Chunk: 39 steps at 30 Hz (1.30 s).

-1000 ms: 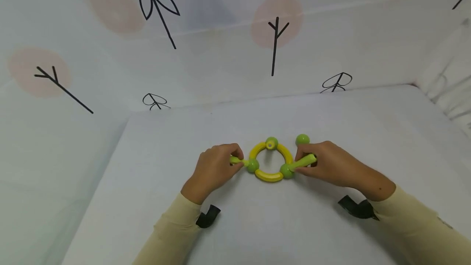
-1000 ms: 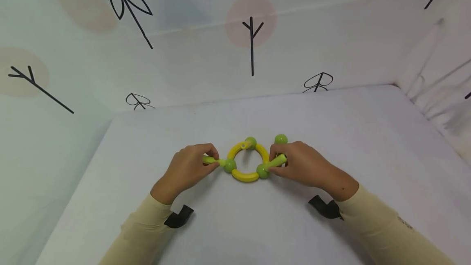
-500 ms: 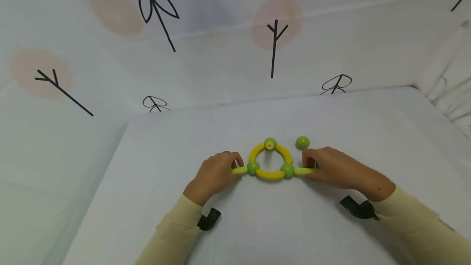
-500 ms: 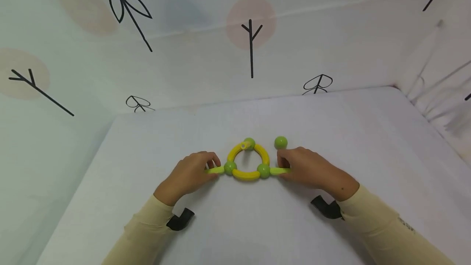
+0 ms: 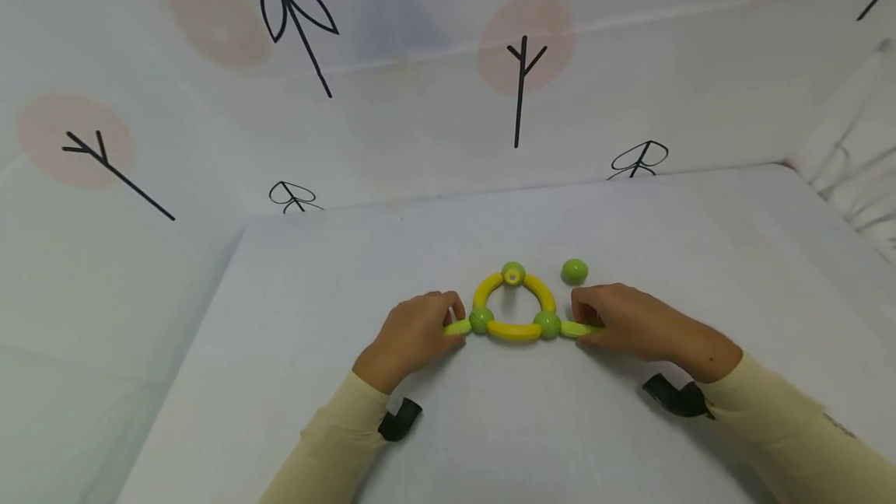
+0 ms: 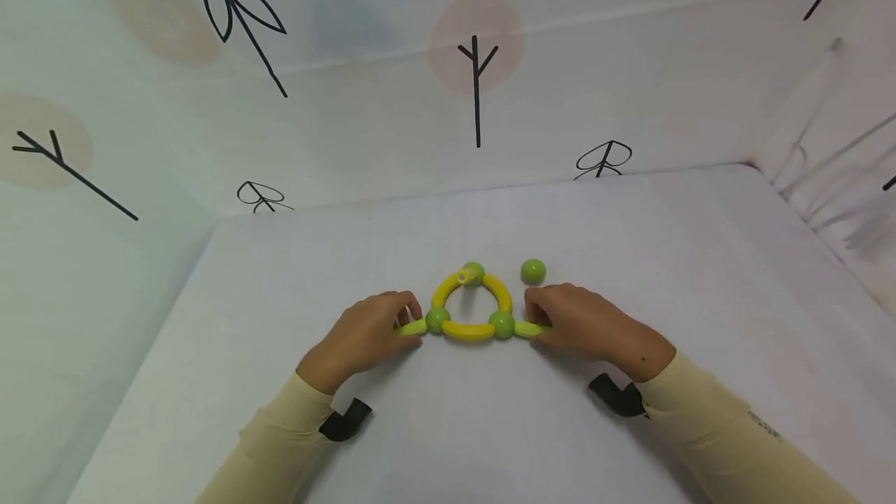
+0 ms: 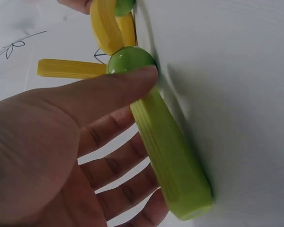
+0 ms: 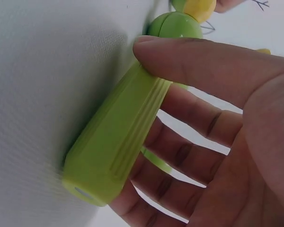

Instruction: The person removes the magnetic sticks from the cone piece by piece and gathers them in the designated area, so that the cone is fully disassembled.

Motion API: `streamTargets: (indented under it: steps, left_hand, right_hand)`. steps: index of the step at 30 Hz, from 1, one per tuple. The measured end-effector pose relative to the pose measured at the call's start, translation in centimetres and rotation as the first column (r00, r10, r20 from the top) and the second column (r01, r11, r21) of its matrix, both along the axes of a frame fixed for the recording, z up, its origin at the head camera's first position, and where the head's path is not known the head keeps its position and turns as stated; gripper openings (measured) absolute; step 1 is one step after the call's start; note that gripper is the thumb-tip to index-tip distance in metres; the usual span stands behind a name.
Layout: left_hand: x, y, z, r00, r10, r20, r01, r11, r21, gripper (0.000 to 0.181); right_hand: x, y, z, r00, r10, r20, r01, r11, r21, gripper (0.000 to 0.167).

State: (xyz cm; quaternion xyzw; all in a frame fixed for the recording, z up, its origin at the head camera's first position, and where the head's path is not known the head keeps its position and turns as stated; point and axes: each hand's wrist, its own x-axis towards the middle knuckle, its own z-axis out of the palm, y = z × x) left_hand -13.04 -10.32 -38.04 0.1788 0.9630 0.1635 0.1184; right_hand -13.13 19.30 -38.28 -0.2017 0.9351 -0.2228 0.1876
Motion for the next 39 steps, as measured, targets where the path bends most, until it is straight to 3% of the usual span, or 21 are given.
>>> streamTargets:
  steps: [4, 7, 11, 14, 20, 24, 29, 39]
  left_hand:
    - [0.0, 0.0, 0.1, 0.999, -0.010, -0.041, 0.011, 0.999, 0.031, 0.029]
    - [-0.2, 0.2, 0.2, 0.998, 0.012, -0.062, -0.007, 0.997, 0.082, 0.033]
    - [-0.9, 1.0, 0.3, 0.996, 0.046, -0.074, -0.034, 0.986, 0.162, 0.035]
    - [-1.6, 2.1, 0.4, 0.996, 0.051, -0.072, -0.037, 0.981, 0.188, 0.036]
    - [-2.8, 4.3, -0.2, 0.997, 0.044, -0.071, -0.034, 0.990, 0.139, 0.043]
    - [-3.3, 5.4, -0.6, 0.996, 0.052, -0.068, -0.046, 0.994, 0.096, 0.047]
    - [-3.5, 6.2, -1.1, 0.995, 0.072, -0.069, -0.069, 0.997, 0.045, 0.053]
    - [-3.9, 6.8, -1.0, 0.987, 0.076, -0.144, -0.070, 0.997, 0.045, 0.045]
  right_hand:
    - [-0.1, 0.0, 0.3, 1.000, -0.006, -0.020, 0.006, 1.000, 0.013, 0.027]
    - [-0.1, -0.3, 1.0, 0.996, -0.040, -0.084, 0.039, 0.999, -0.012, 0.029]
    - [-0.1, -1.3, 1.9, 0.970, -0.090, -0.224, 0.066, 0.991, -0.114, 0.031]
    - [-0.4, -2.5, 2.2, 0.953, -0.104, -0.286, 0.052, 0.982, -0.183, 0.036]
    - [-1.0, -4.7, 1.8, 0.944, -0.072, -0.322, -0.027, 0.956, -0.293, 0.041]
    - [-1.4, -5.4, 1.6, 0.925, -0.063, -0.374, -0.074, 0.937, -0.341, 0.033]
    - [-1.6, -5.5, 1.6, 0.916, -0.088, -0.391, -0.064, 0.931, -0.360, 0.021]
    - [-2.2, -4.6, 2.6, 0.932, -0.169, -0.320, 0.035, 0.923, -0.383, 0.017]
